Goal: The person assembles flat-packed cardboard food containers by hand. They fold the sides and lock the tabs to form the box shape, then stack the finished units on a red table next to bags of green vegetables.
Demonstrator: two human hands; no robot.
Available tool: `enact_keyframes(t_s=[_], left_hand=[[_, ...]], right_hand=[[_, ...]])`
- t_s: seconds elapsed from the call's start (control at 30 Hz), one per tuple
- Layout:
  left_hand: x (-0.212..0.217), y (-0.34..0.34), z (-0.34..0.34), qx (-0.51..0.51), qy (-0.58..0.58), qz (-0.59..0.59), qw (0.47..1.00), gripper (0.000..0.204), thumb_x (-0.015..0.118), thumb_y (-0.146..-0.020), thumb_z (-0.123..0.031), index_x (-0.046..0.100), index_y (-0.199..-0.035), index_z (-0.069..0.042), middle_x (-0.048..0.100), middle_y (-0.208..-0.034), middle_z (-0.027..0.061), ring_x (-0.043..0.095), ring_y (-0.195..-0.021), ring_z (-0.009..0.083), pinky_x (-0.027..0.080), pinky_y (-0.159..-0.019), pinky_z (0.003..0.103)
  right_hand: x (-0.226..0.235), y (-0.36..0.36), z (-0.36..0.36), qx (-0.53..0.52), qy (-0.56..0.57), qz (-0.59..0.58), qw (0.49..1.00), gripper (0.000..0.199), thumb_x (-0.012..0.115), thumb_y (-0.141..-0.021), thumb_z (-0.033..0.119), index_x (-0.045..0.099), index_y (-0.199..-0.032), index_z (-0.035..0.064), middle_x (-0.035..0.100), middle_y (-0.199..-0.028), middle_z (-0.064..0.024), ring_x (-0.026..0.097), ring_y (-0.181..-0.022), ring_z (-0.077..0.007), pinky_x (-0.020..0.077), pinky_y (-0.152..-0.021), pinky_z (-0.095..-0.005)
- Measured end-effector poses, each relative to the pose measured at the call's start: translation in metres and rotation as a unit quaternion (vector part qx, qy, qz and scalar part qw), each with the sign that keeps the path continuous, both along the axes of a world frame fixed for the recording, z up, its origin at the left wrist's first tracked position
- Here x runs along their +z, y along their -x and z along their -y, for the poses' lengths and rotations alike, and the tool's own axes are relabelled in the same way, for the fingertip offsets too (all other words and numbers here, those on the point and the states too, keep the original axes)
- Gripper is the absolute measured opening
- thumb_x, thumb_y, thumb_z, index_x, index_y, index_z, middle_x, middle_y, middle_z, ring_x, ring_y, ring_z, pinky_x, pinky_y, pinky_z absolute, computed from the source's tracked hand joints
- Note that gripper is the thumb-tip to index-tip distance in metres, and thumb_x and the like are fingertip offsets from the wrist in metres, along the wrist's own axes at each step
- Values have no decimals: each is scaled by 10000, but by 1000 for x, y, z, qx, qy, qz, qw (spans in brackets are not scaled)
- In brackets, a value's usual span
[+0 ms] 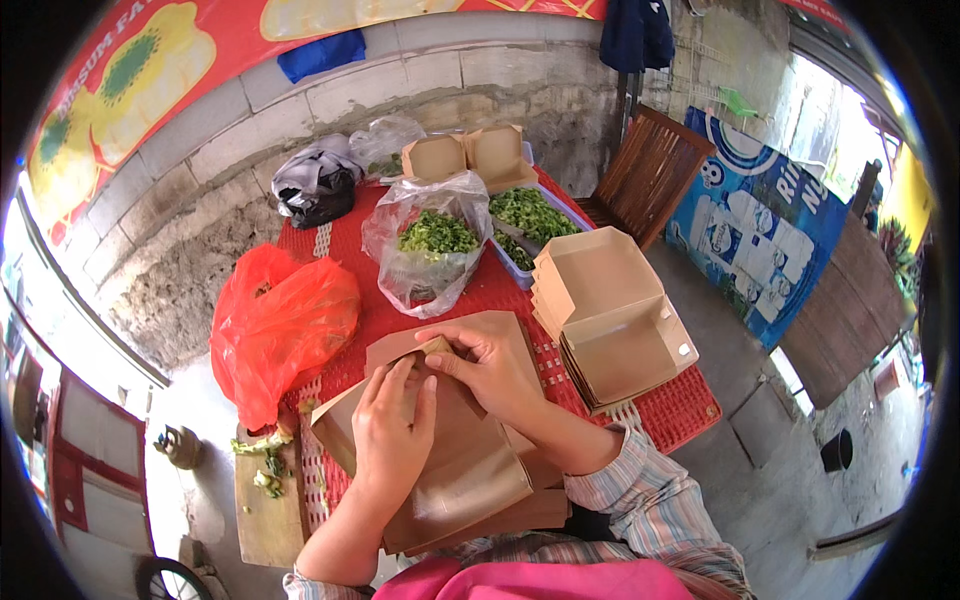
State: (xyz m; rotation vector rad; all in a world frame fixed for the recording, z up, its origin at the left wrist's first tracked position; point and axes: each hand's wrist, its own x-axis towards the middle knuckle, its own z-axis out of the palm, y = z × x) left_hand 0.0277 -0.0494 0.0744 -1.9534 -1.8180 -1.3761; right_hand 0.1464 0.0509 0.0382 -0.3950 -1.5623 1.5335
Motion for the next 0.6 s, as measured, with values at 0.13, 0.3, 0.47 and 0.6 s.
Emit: enact_keyframes(t_s=[0.13,0.3,0.47,0.6], left_hand=[[-10,-4,-9,-47,30,240,969,226,675,-912,-121,663,-1019,77,667,-819,103,601,-717,114,475,-652,263],[6,-17,-19,-65,16,325,943,218,643,-948,-139,694,-1001,66,687,-850,39,569,-765,58,461,-699,225],[5,-8,-55,-105,40,397,911,223,624,-960,-133,694,-994,77,702,-882,64,619,-792,83,491,-741,230],[1,6,-88,-150,82,474,864,234,592,-975,-135,664,-1025,82,700,-951,116,677,-844,153,556,-809,289]], right_hand=[[6,-4,11,-11,-16,-20,1000,345,641,-947,122,607,-1275,21,690,-1077,-53,599,-971,-80,495,-864,-257],[13,-9,6,-116,-150,-27,981,295,609,-970,124,634,-1242,11,690,-958,-25,572,-823,-47,467,-727,-214],[15,-4,-18,-163,-90,49,981,260,586,-988,142,661,-1192,-2,688,-916,-14,534,-775,-28,458,-685,-208],[19,6,-39,-180,-70,9,981,268,621,-964,154,665,-1170,-11,711,-901,-71,585,-781,-49,485,-665,-225]])
